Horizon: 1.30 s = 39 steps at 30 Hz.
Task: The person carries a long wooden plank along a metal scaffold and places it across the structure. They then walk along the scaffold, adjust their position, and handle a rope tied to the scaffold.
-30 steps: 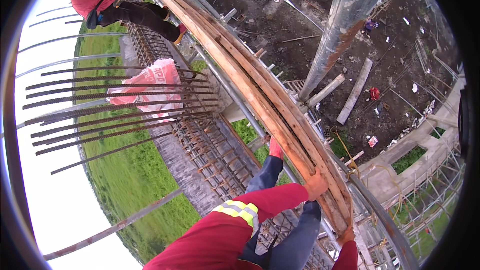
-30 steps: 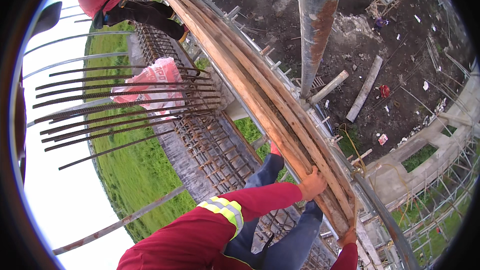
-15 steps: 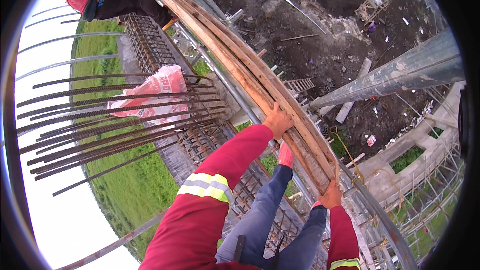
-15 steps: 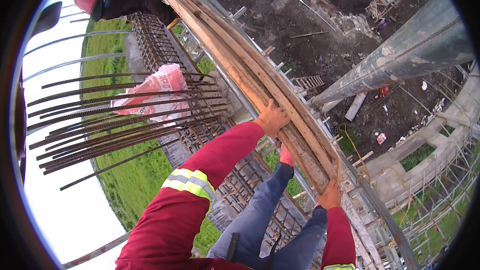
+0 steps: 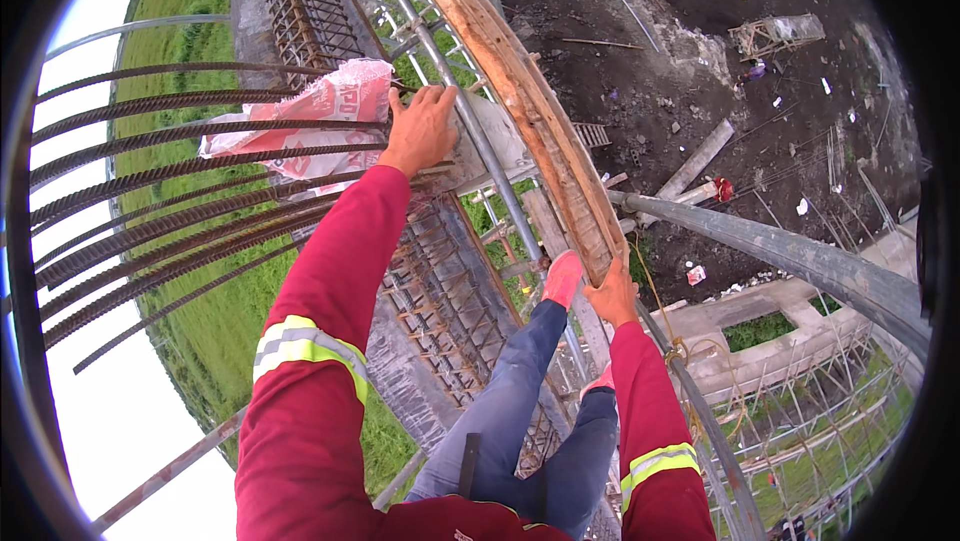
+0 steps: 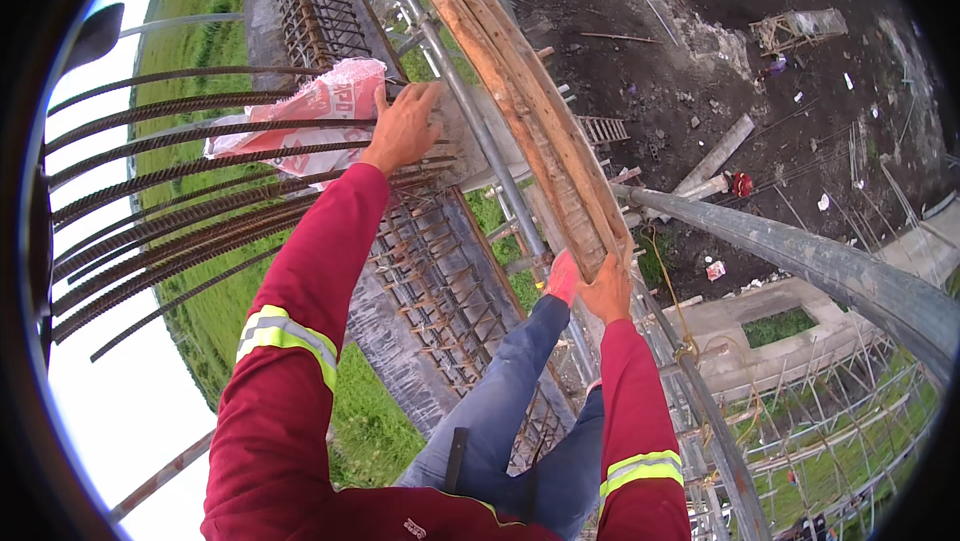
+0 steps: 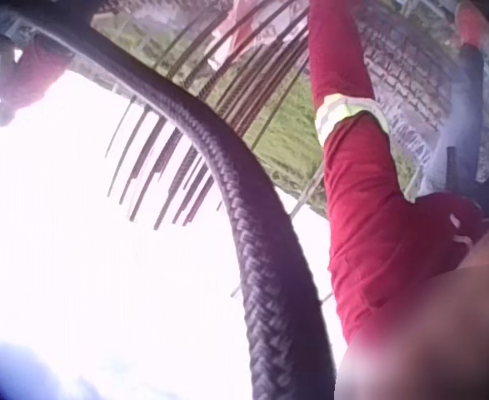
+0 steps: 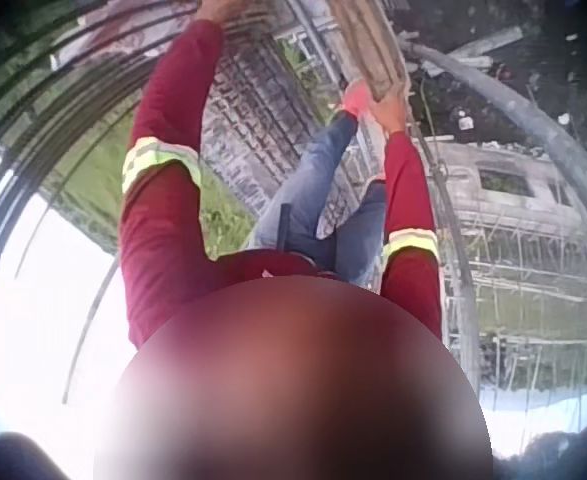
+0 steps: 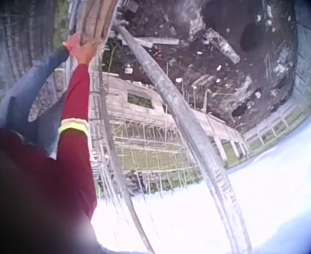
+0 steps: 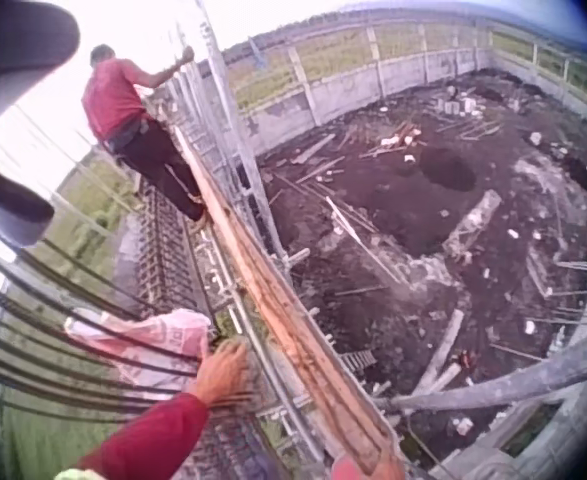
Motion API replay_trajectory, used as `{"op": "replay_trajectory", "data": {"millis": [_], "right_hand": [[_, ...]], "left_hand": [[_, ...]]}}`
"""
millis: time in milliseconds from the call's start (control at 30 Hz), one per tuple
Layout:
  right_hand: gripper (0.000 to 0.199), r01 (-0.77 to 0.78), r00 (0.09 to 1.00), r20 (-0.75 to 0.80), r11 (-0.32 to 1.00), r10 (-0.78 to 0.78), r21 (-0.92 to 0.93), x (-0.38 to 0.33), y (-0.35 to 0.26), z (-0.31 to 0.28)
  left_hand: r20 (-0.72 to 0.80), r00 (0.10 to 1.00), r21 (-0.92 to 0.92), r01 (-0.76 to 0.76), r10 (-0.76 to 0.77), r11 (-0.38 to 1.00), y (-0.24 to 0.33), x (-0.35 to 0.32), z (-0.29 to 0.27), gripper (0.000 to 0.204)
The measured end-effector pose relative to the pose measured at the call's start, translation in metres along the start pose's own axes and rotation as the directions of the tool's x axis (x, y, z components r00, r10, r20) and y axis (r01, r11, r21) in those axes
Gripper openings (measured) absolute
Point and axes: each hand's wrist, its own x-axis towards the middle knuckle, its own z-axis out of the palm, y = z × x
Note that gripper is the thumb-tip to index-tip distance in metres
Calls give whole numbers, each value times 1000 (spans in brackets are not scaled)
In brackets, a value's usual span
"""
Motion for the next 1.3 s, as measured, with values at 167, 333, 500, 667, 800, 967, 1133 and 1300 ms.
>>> {"op": "replay_trajectory", "data": {"millis": [167,333,500,667,800,967,1133,1300], "right_hand": [[68,-21,997,76,999,23,-35,5,4,-8],[80,21,999,48,999,-18,-43,12,17,1],[85,14,998,59,999,-11,-46,15,21,5],[86,23,995,100,997,-15,-75,17,22,-3],[85,19,995,95,997,-11,-80,18,23,-6],[84,-9,993,114,996,19,-83,22,26,-13],[84,-62,991,115,994,72,-89,25,27,-21],[86,-88,992,91,995,91,-40,29,26,-26]], "left_hand": [[-248,948,352,281,-201,893,-130,-43,-148,55],[-625,727,-13,355,-284,935,-103,-123,-242,55],[-824,563,127,282,-57,951,-49,-212,-293,70],[-774,633,432,504,21,748,-94,-219,-317,52],[-606,793,659,547,-66,516,-138,-226,-319,46],[-657,753,630,525,32,572,-147,-228,-311,52],[-655,755,631,566,-26,530,-132,-217,-314,53],[-683,718,551,625,-131,553,-122,-216,-308,49]]}}
